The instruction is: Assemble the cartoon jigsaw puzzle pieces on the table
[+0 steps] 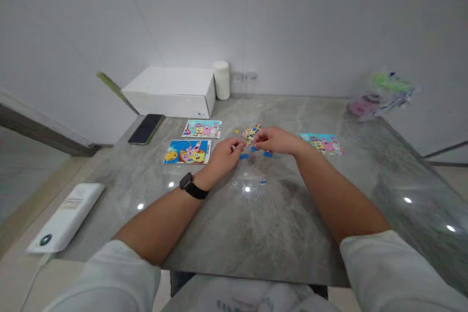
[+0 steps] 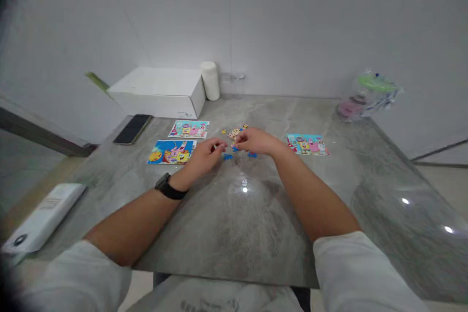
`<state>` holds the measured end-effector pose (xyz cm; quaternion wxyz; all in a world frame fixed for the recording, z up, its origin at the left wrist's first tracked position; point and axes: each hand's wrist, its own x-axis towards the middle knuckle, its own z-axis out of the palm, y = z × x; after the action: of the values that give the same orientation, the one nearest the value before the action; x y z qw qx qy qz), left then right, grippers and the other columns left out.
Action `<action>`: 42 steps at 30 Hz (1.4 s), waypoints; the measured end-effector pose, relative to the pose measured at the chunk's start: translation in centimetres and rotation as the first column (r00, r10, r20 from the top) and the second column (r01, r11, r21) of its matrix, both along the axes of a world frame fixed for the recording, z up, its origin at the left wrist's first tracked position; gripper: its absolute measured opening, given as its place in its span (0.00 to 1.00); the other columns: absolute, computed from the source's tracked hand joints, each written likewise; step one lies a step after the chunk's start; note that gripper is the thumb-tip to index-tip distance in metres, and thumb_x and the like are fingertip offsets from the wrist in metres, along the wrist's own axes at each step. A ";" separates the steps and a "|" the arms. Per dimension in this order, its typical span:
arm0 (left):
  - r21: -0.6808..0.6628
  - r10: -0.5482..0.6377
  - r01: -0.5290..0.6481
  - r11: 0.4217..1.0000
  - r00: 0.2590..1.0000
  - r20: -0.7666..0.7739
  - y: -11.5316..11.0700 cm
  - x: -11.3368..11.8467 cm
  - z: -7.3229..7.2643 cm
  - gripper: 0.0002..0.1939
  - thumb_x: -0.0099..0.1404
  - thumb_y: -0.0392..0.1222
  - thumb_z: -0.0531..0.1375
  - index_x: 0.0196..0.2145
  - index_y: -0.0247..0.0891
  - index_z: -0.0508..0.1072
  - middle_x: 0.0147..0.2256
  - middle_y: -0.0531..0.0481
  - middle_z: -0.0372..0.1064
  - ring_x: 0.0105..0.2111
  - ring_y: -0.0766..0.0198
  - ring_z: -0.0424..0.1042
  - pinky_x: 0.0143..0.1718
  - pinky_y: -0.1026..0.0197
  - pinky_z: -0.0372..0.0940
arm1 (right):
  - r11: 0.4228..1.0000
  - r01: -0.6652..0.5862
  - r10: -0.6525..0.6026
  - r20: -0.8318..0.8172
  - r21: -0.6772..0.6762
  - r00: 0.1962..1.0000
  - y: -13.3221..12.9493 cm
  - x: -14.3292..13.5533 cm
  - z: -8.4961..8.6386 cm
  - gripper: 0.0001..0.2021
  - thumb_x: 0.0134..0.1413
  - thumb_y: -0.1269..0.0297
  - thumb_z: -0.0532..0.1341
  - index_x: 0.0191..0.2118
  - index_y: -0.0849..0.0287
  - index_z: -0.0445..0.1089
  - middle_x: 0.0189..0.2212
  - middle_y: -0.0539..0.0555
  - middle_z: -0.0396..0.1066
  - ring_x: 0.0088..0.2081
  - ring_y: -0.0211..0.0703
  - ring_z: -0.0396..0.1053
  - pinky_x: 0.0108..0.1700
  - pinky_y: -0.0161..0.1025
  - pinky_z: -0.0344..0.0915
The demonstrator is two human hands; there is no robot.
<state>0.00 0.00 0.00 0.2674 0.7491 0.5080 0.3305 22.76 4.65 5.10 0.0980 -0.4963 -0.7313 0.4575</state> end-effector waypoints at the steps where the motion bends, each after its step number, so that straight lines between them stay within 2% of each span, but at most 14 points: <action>1: 0.027 -0.018 0.019 0.999 1.000 -0.022 0.2 -0.3 -0.1 0.10 0.75 0.41 0.57 0.44 0.40 0.80 0.42 0.48 0.80 0.41 0.58 0.76 0.44 0.55 0.69 | 1.000 0.003 -0.003 0.005 -0.013 1.000 0.1 0.1 -0.1 0.06 0.55 0.63 0.66 0.37 0.58 0.75 0.27 0.48 0.70 0.28 0.37 0.67 0.27 0.32 0.65; 7: 0.116 -0.133 0.154 0.981 0.977 -0.167 0.8 -1.5 -1.0 0.06 0.70 0.40 0.63 0.43 0.40 0.80 0.44 0.46 0.78 0.43 0.57 0.76 0.48 0.55 0.70 | 1.000 0.020 -0.018 0.092 -0.024 0.996 0.8 0.0 -1.4 0.04 0.52 0.65 0.68 0.34 0.58 0.77 0.29 0.49 0.76 0.27 0.37 0.69 0.27 0.32 0.64; 11: 0.126 -0.176 0.212 0.969 0.952 -0.250 0.6 -1.4 -1.4 0.08 0.69 0.40 0.64 0.44 0.40 0.81 0.44 0.45 0.77 0.43 0.56 0.76 0.48 0.54 0.71 | 0.999 -0.013 0.006 0.185 0.040 0.983 1.0 -0.7 -3.0 0.02 0.53 0.67 0.67 0.34 0.58 0.78 0.27 0.49 0.77 0.25 0.37 0.69 0.27 0.32 0.62; 17: 0.133 -0.198 0.239 0.962 0.943 -0.268 0.7 -1.4 -1.8 0.09 0.69 0.39 0.64 0.45 0.40 0.81 0.44 0.45 0.77 0.46 0.54 0.76 0.49 0.53 0.70 | 0.987 -0.060 0.004 0.351 0.150 0.936 0.8 -2.1 -4.4 0.04 0.54 0.67 0.67 0.35 0.58 0.81 0.26 0.50 0.78 0.25 0.38 0.70 0.29 0.33 0.60; 27: 0.118 -0.192 0.231 0.966 0.943 -0.272 0.8 -1.2 -2.2 0.08 0.69 0.39 0.64 0.44 0.40 0.83 0.43 0.45 0.77 0.44 0.55 0.76 0.47 0.55 0.71 | 0.947 -0.098 -0.055 0.454 0.307 0.889 0.2 -3.1 -4.4 0.07 0.59 0.65 0.66 0.37 0.57 0.82 0.34 0.54 0.82 0.36 0.43 0.75 0.35 0.35 0.60; 42: 0.079 -0.175 0.207 0.975 0.939 -0.295 0.5 -1.1 -2.0 0.11 0.70 0.41 0.62 0.47 0.44 0.84 0.45 0.46 0.76 0.44 0.57 0.77 0.48 0.55 0.72 | 0.955 -0.085 -0.059 0.464 0.284 0.884 -0.1 -3.3 -4.0 0.06 0.61 0.65 0.65 0.37 0.57 0.82 0.33 0.52 0.82 0.35 0.41 0.75 0.35 0.35 0.60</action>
<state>-1.10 0.50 -2.03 0.1804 0.8484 0.4474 0.2182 19.50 4.57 1.07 -0.0110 -0.5664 -0.7967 0.2105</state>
